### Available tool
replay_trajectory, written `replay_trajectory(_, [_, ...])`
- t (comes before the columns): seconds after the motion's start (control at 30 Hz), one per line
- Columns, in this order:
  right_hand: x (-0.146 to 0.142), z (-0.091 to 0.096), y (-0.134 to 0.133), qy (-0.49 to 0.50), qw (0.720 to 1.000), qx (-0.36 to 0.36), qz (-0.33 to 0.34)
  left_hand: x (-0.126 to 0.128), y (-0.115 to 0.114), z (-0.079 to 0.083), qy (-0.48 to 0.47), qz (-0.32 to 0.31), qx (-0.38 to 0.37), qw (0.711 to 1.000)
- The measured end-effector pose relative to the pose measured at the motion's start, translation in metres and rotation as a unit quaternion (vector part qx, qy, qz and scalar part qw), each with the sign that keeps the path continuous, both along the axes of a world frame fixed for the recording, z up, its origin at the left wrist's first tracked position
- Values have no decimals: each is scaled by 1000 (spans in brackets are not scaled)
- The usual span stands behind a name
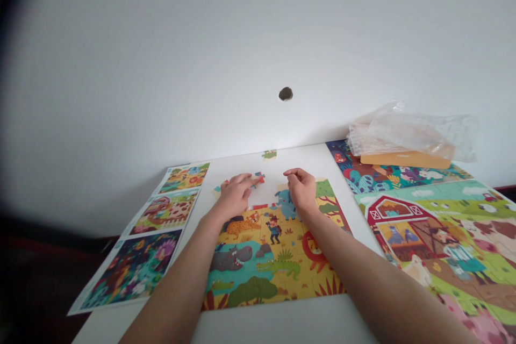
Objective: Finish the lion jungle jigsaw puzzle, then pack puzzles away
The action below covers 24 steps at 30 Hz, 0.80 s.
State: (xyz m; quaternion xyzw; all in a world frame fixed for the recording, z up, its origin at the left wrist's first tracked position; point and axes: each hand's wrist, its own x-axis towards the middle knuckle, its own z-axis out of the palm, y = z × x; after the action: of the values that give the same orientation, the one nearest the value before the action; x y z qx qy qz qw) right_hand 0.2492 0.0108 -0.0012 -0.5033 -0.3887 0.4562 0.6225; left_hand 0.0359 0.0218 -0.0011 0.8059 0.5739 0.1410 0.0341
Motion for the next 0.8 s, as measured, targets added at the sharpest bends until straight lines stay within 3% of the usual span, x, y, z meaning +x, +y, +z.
replay_trajectory(0.33, [1, -2, 0, -7, 1000, 0, 2, -13, -8, 5, -24, -62, 11, 998])
replay_trajectory(0.57, [1, -3, 2, 4, 1000, 6, 0, -40, -2, 11, -151, 76, 171, 971])
replay_trajectory(0.67, [1, -3, 2, 10, 1000, 8, -3, -37, -2, 11, -140, 58, 149, 977])
replay_trajectory(0.8, [2, -4, 3, 14, 1000, 11, -7, -16, -7, 5, -104, -21, 84, 991])
